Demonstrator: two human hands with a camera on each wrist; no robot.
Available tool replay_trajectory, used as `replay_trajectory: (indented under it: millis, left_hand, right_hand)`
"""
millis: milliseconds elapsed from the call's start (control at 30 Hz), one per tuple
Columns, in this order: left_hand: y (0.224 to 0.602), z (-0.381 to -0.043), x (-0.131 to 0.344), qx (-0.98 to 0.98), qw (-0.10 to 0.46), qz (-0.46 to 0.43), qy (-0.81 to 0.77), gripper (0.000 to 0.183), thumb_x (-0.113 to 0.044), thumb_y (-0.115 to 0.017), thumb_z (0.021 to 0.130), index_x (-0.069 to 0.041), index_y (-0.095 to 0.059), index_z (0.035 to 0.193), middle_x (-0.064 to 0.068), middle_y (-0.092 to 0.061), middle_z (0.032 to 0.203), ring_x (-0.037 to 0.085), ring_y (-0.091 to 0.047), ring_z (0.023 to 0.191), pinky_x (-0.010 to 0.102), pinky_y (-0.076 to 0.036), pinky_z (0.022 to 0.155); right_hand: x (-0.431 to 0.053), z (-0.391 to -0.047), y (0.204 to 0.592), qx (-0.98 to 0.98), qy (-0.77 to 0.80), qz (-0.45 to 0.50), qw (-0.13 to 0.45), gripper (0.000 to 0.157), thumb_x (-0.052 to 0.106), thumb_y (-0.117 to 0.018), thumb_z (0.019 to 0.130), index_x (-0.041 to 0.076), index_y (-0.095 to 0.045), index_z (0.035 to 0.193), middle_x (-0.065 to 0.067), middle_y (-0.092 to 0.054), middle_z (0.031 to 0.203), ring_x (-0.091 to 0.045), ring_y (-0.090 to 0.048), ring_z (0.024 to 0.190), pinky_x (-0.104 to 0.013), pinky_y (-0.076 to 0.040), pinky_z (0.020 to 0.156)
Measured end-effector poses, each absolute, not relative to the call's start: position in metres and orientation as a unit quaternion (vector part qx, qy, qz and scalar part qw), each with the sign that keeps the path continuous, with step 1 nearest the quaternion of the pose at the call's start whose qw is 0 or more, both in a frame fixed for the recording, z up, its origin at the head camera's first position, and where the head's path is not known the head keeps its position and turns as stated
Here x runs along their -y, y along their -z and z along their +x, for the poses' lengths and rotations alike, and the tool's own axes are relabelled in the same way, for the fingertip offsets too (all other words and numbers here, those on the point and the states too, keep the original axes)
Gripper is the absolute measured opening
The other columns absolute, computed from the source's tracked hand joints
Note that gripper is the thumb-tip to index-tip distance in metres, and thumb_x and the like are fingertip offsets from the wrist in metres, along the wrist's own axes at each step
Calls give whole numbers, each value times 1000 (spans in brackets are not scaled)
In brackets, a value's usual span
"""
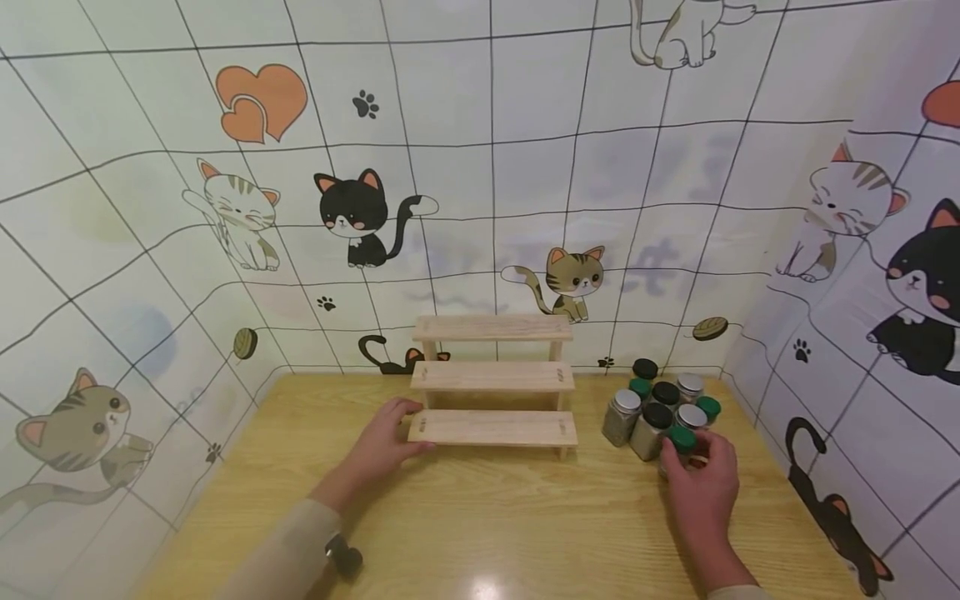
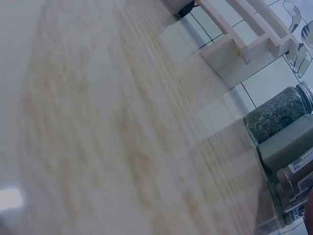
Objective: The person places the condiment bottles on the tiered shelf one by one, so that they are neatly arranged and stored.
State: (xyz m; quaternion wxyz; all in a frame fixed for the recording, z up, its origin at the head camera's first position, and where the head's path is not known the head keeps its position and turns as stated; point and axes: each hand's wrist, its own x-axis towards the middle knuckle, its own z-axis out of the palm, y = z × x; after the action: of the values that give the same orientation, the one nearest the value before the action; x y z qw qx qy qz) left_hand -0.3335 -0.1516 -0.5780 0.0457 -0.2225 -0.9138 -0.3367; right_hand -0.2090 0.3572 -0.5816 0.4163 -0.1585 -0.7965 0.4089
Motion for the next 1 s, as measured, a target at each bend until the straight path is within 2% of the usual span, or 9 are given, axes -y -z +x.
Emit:
replay_trajectory:
  millis: [200, 333, 700, 833, 1000]
  left_hand:
    - [572, -333, 153, 914, 40, -214, 342, 80, -56, -93, 87, -12, -64, 148, 2, -62, 146, 29, -57, 143, 52, -47, 120]
    - [570, -333, 154, 917, 38, -209, 338, 79, -55, -94, 87, -13, -65, 146, 1, -63, 144, 28, -58, 141, 51, -48, 119]
    - [562, -328, 149, 918, 22, -208, 336, 76, -45, -97, 87, -7, -66, 145, 8, -65, 143, 33, -59, 139, 53, -47, 120]
    - [561, -329, 148, 923, 22, -197, 329, 77, -46, -97, 86, -9, -66, 146, 7, -64, 144, 33, -57, 142, 52, -45, 122]
    - [561, -329, 146, 925, 22, -193, 328, 76, -44, -97, 87, -9, -66, 146, 7, -64, 145, 33, -57, 143, 52, -45, 122]
  right_hand:
    - [-354, -210, 572, 784, -412, -131, 446, 42, -1, -85, 92, -7, -65, 129, 18, -54, 113, 9, -54, 97, -3, -45, 82]
    - [-348, -209, 561, 776, -422, -107, 457, 42, -2, -86, 90, -9, -66, 127, 26, -52, 113, 7, -56, 96, -5, -46, 83]
    - [-325, -219, 532, 755, -467, -74, 454, 42, -7, -87, 88, -7, -72, 127, 19, -60, 108, -2, -60, 87, -8, -48, 77]
    - [-308, -230, 519, 760, -479, -55, 436, 40, -6, -85, 91, -7, -70, 128, 16, -61, 107, -4, -57, 84, -9, -45, 75]
    - [-283, -244, 500, 773, -503, -32, 386, 39, 4, -84, 98, 0, -68, 134, 13, -62, 111, -2, -61, 92, -10, -47, 79]
